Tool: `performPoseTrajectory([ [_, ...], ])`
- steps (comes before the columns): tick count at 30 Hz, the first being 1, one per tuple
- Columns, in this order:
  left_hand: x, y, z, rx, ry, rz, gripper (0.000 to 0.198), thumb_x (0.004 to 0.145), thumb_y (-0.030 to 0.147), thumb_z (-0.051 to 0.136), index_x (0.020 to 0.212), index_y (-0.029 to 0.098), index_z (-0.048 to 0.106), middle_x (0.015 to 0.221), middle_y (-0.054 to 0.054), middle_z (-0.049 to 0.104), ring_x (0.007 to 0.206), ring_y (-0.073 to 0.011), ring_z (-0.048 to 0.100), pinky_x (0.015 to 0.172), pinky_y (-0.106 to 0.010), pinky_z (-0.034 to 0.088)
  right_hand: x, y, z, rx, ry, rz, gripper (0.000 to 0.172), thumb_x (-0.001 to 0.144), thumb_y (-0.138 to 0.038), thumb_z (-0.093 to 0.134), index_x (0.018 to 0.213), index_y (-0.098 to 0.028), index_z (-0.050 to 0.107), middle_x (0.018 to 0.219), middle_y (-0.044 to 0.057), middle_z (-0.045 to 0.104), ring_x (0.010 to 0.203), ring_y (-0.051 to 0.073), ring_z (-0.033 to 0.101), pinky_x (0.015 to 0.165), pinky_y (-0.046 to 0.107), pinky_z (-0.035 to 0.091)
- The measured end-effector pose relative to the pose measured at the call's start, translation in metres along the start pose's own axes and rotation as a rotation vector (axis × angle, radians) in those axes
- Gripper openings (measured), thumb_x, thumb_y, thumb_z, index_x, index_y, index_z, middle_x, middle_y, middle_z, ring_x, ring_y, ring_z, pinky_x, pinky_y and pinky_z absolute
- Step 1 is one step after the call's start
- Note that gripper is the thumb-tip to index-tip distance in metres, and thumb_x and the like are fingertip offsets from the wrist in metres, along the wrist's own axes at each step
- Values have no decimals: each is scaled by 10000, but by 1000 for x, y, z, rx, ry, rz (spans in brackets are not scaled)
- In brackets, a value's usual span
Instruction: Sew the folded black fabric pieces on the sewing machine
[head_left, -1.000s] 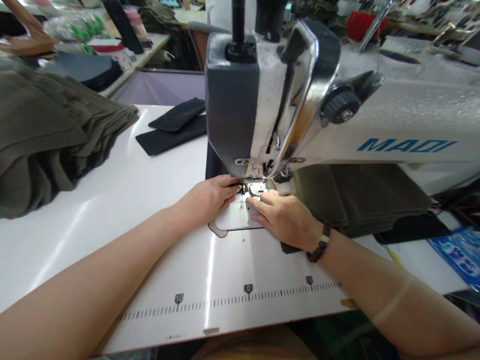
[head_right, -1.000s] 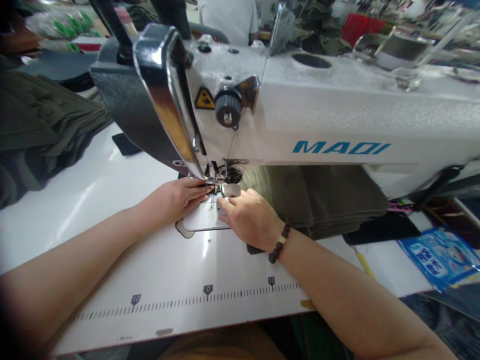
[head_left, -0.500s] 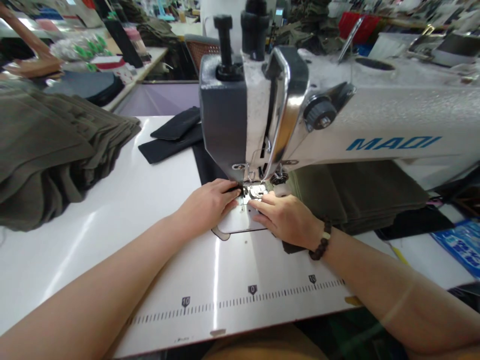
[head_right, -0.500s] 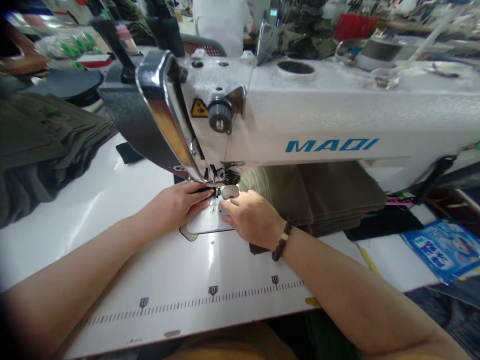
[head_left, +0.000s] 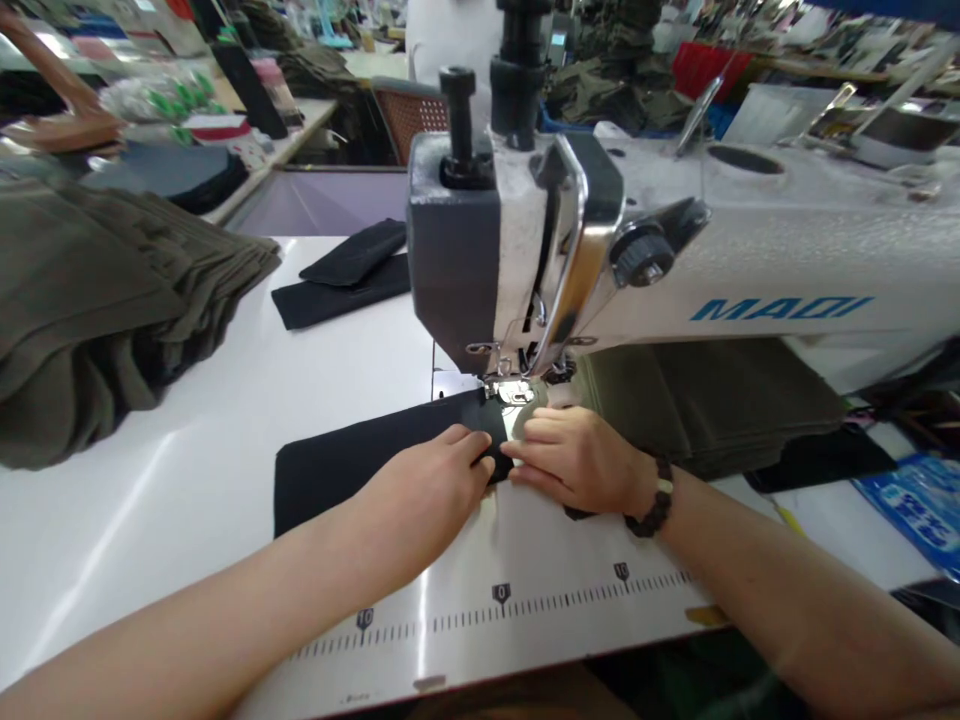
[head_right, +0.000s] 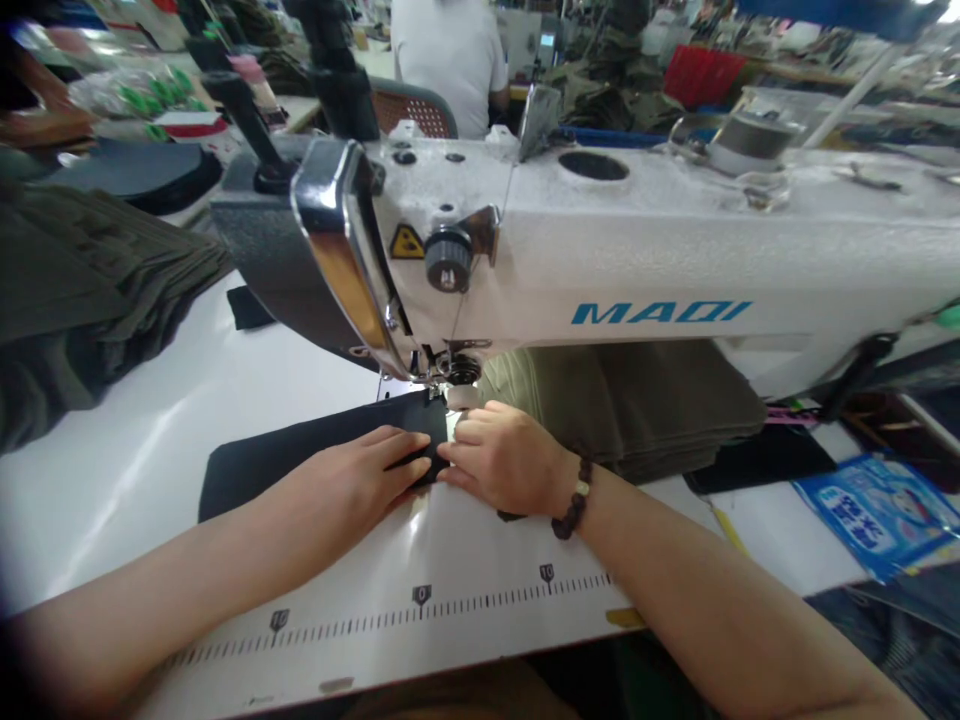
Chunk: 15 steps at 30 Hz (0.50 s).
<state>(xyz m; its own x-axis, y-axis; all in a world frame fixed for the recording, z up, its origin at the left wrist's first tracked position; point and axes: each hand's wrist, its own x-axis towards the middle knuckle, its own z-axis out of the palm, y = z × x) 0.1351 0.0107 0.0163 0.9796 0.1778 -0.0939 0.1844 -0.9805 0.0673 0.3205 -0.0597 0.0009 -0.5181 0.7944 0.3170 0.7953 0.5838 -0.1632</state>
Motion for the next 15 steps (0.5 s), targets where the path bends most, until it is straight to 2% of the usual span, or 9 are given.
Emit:
performPoseTrajectory([
  [3, 0, 1, -8, -31, -75, -2, 220, 821, 68, 412, 847, 128, 622, 909, -81, 589, 810, -187, 537, 669, -292, 472, -1, -2, 0, 1, 18, -99, 352, 909, -312, 368, 780, -134, 643, 604, 15, 524, 587, 138, 418, 564, 285, 280],
  [8, 4, 1, -18, -73, -168, -67, 233, 800, 57, 431, 902, 143, 622, 959, -78, 598, 834, -206, 553, 645, -300, 489, 1, -7, 3, -25, 13, -114, 331, 904, -301, 393, 801, -116, 647, 597, 10, 518, 582, 136, 401, 569, 288, 276],
  [11, 5, -1, -17, -82, -162, -78, 240, 796, 47, 415, 885, 131, 621, 943, -87, 607, 833, -207, 565, 669, -307, 494, 1, -7, 5, -51, 8, -84, 316, 898, -316, 411, 837, -112, 645, 611, 11, 525, 597, 138, 415, 597, 293, 286],
  [15, 5, -5, -11, -73, -78, -75, 264, 805, 41, 375, 861, 125, 619, 946, -90, 615, 878, -191, 568, 750, -293, 482, 2, -7, 6, -75, -29, -2, 345, 909, -333, 376, 869, -114, 641, 626, 19, 530, 601, 141, 429, 633, 300, 295],
])
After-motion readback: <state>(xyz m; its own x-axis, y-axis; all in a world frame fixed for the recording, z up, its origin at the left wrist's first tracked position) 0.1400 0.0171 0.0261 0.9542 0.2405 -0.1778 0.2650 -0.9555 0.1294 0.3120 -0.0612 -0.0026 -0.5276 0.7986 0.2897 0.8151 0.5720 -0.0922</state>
